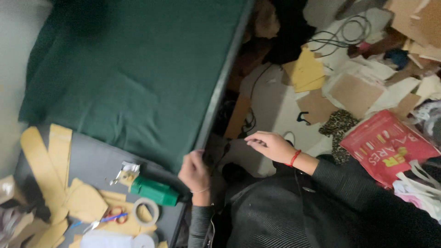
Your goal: Sorting through paper clothing patterns and organizing them in a workspace.
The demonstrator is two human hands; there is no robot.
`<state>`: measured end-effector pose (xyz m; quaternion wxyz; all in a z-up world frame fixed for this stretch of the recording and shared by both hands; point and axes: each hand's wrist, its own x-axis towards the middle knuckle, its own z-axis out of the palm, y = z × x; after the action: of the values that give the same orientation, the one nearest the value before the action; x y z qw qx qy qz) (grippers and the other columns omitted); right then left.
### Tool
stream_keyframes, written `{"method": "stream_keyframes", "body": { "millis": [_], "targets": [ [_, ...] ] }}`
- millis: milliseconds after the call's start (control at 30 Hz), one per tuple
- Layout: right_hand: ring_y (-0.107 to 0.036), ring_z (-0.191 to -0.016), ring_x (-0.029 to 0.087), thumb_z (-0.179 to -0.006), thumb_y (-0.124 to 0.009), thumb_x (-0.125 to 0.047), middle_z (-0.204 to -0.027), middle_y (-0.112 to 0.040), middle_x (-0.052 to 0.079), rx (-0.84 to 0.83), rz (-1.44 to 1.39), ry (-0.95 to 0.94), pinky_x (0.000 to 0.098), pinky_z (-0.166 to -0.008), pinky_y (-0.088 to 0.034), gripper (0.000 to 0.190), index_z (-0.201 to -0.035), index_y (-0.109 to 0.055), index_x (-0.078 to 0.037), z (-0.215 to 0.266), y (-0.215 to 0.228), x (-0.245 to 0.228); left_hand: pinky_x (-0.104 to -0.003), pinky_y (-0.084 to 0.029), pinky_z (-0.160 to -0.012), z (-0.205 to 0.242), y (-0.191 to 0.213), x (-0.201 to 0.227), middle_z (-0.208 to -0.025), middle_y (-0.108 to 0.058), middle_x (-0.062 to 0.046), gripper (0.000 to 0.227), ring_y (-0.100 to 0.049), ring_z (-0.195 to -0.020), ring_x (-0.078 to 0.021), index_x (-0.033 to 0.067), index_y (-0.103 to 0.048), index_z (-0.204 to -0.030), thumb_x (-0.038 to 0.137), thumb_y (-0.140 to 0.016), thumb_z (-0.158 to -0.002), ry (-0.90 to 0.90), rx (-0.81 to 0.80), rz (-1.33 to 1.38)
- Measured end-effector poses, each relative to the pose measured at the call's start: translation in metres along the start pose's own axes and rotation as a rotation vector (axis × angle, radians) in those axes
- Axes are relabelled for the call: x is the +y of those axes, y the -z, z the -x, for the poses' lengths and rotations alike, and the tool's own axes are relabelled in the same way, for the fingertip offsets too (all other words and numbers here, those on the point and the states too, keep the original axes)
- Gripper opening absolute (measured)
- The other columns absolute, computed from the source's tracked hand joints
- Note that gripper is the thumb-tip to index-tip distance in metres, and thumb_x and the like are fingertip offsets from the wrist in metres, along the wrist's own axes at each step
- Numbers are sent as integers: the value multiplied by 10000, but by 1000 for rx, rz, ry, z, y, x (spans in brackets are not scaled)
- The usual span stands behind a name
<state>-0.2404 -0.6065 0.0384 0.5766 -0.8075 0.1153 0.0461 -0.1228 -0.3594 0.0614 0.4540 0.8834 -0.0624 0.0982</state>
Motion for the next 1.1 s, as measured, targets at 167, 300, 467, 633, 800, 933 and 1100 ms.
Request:
{"method": "stream_keyframes", "body": {
  "millis": [167,300,467,633,800,933,1100],
  "targets": [
    [-709,-655,116,-934,-682,-280,-742,-763,46,304,-88,-208,298,-633,-555,257,-918,-746,-32,74,99,88,-390,-436,-517,57,-118,114,-620,-553,-127,314,-554,-547,-295,58,-580,-693,160,-711,-960,-450,-621,126],
    [-620,-503,123,-960,-684,-378,-551,-669,77,325,55,-348,305,-552,-488,464,-662,-726,-25,104,140,132,-424,-389,-508,55,-158,164,-566,-491,-126,398,-499,-515,-318,51,-506,-648,161,-729,-959,-559,-753,152],
    [-513,-491,76,-958,-665,-381,-516,-612,35,504,-218,-441,287,-492,-424,504,-604,-665,-22,99,169,157,-404,-409,-488,44,-208,169,-550,-487,-117,386,-507,-487,-285,66,-515,-642,168,-695,-969,-513,-861,131],
    [-534,-600,77,-981,-675,-326,-761,-643,23,697,-299,-330,261,-565,-458,348,-1139,-581,-30,86,205,160,-392,-433,-490,24,-288,197,-562,-537,-113,368,-549,-482,-280,78,-569,-653,209,-684,-977,-519,-982,126],
    [-578,-629,124,-951,-655,-242,-734,-681,86,823,-262,-584,276,-602,-470,949,-1681,-62,-111,79,257,196,-357,-493,-531,-18,-370,257,-646,-645,-97,337,-643,-550,-262,80,-626,-729,260,-655,-1013,-558,-1187,223],
    [-629,-757,121,-1012,-658,-166,-929,-697,97,1188,-281,-500,269,-696,-510,1041,-1679,134,-57,65,294,245,-346,-509,-550,-51,-433,289,-663,-656,-92,324,-655,-560,-253,95,-670,-763,275,-624,-1028,-566,-1317,239],
    [-565,-679,155,-1085,-665,-110,-1053,-687,148,1539,-286,-487,306,-621,-486,1087,-1712,222,-57,74,342,238,-346,-523,-569,-70,-494,331,-664,-667,-79,339,-677,-588,-251,117,-700,-774,323,-609,-1027,-533,-1401,202]
  ]
}}
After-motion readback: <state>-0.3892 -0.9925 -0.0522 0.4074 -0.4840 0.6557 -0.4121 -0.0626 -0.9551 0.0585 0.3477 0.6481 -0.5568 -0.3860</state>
